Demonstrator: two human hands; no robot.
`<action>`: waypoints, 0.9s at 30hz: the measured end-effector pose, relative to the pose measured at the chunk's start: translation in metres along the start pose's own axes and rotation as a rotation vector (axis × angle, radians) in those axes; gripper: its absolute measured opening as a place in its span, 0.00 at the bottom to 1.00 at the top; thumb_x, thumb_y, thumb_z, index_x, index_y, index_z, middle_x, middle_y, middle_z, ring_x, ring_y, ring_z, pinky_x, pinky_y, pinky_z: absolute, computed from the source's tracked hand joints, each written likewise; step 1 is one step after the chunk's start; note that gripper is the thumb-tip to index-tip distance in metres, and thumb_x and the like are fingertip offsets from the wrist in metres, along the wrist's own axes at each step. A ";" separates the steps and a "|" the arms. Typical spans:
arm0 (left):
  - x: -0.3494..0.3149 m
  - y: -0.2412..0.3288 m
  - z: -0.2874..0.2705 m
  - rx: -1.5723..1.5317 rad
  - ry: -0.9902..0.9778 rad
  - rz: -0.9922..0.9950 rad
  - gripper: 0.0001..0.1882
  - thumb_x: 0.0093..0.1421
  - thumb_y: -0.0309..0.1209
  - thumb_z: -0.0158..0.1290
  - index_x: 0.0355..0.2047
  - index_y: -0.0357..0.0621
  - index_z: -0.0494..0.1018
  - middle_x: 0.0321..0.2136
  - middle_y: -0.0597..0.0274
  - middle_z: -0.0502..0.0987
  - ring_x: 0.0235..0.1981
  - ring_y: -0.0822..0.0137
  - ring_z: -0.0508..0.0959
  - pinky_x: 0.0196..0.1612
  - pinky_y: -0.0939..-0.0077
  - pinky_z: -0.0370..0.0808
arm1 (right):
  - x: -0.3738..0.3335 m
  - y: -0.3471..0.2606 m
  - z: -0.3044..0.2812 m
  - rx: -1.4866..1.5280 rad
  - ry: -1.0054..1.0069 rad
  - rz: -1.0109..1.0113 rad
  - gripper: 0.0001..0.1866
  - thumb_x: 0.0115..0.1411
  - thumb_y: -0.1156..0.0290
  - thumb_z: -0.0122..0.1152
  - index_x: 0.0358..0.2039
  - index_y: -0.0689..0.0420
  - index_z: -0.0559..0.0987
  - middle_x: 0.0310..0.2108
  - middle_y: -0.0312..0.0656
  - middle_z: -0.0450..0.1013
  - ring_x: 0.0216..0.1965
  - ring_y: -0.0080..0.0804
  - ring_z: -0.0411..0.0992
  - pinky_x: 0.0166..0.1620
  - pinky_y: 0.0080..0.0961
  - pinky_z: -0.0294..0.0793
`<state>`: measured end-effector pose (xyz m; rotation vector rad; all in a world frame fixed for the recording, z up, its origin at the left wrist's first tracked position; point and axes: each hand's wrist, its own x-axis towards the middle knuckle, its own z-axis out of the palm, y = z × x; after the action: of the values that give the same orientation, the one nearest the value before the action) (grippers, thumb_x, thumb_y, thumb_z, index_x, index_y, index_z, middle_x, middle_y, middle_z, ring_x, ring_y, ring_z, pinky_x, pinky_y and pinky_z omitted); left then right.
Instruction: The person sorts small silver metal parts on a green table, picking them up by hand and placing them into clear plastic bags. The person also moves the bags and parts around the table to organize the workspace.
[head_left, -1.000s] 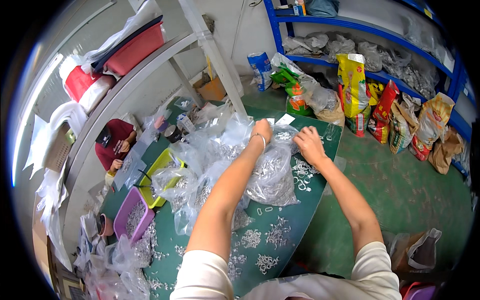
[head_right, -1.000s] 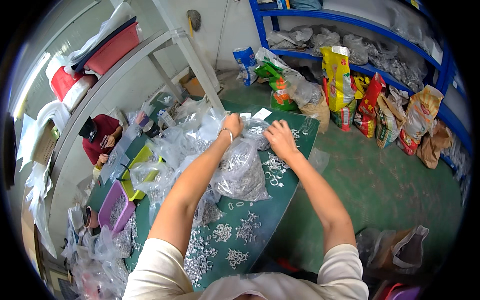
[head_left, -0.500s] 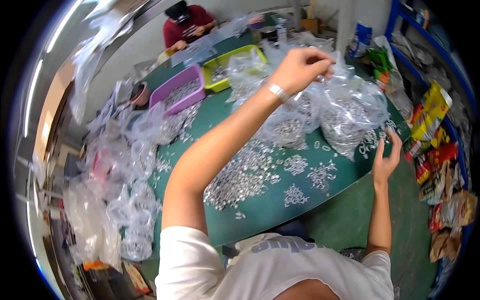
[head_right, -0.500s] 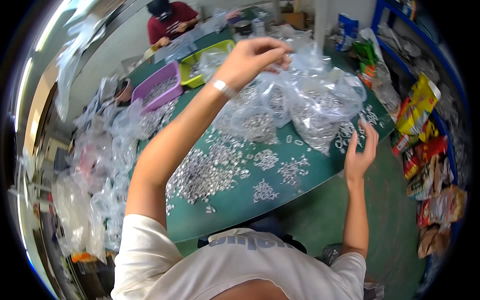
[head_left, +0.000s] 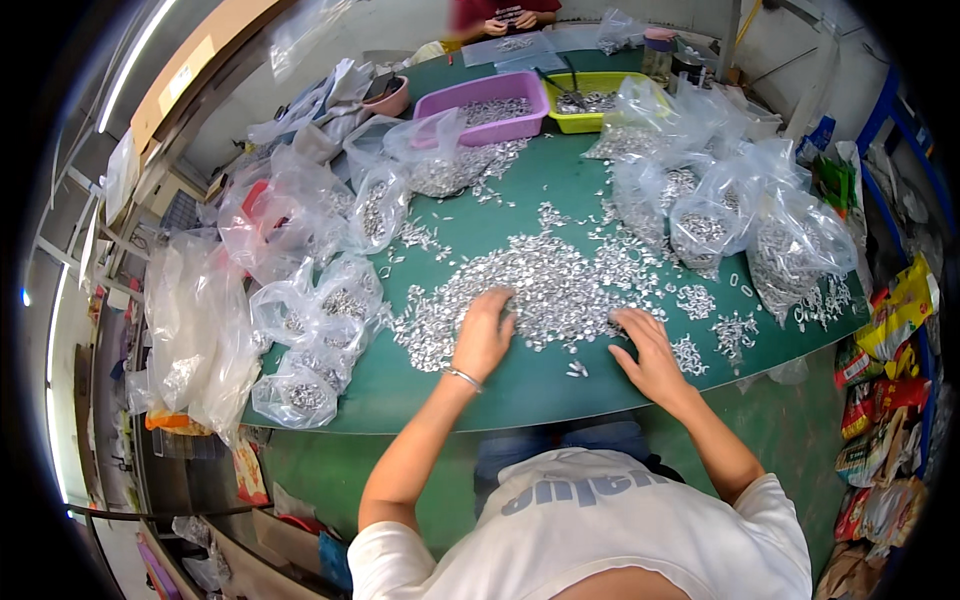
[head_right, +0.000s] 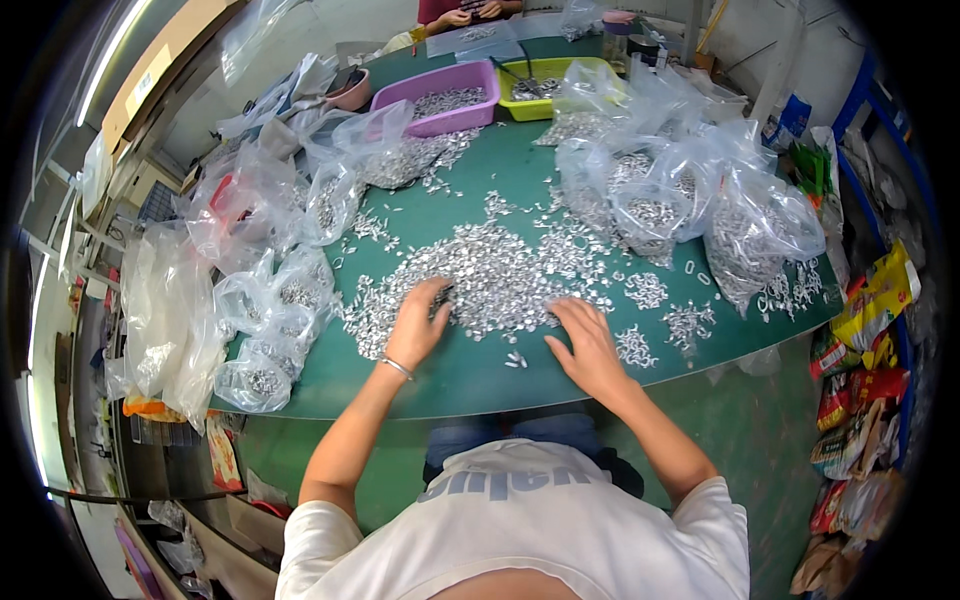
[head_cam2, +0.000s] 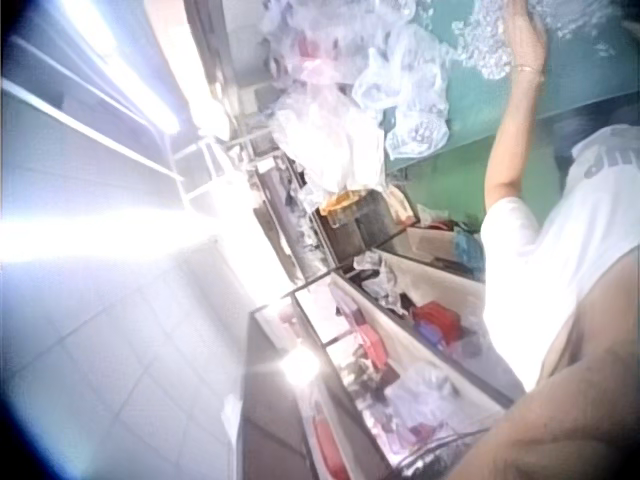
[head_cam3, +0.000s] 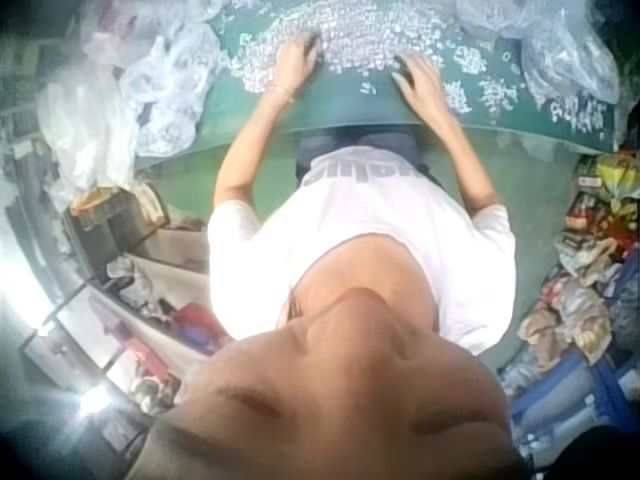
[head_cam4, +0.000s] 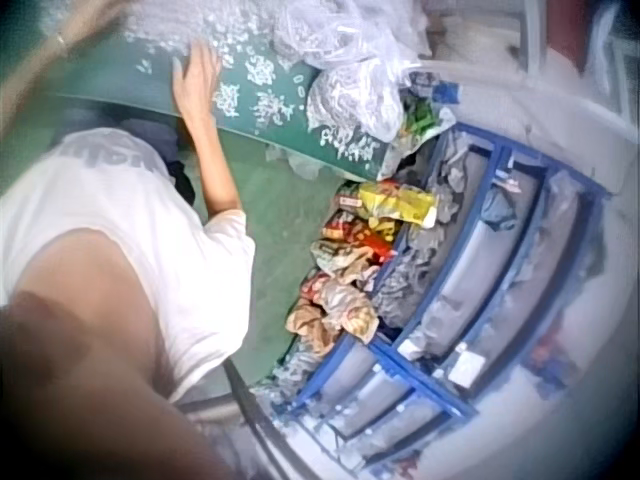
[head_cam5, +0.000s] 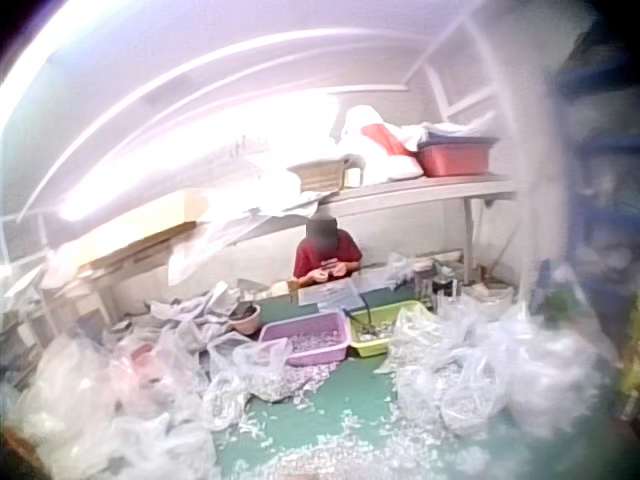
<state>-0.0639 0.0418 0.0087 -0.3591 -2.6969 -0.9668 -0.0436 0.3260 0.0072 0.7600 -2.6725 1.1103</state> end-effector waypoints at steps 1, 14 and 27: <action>-0.003 -0.003 0.003 0.024 0.016 0.034 0.19 0.54 0.23 0.54 0.48 0.38 0.70 0.48 0.47 0.73 0.52 0.48 0.70 0.56 0.59 0.66 | 0.009 -0.005 0.012 -0.049 -0.001 -0.009 0.25 0.54 0.71 0.62 0.52 0.60 0.70 0.54 0.50 0.66 0.58 0.49 0.60 0.58 0.40 0.59; -0.012 -0.025 0.015 0.366 -0.156 0.142 0.23 0.54 0.22 0.48 0.52 0.43 0.68 0.59 0.58 0.62 0.61 0.49 0.59 0.60 0.40 0.54 | 0.068 -0.043 0.101 -0.262 -0.191 -0.052 0.33 0.55 0.65 0.62 0.57 0.67 0.63 0.61 0.60 0.54 0.65 0.58 0.49 0.63 0.53 0.48; -0.018 -0.029 -0.006 0.147 0.052 -0.166 0.21 0.48 0.23 0.60 0.44 0.42 0.71 0.41 0.55 0.70 0.44 0.55 0.70 0.45 0.64 0.64 | 0.091 -0.024 0.064 0.111 -0.046 -0.034 0.13 0.51 0.77 0.63 0.40 0.60 0.77 0.44 0.44 0.71 0.49 0.44 0.67 0.53 0.37 0.64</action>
<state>-0.0553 0.0136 -0.0087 -0.0813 -2.7628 -0.7999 -0.1062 0.2313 0.0053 0.8558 -2.6429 1.2564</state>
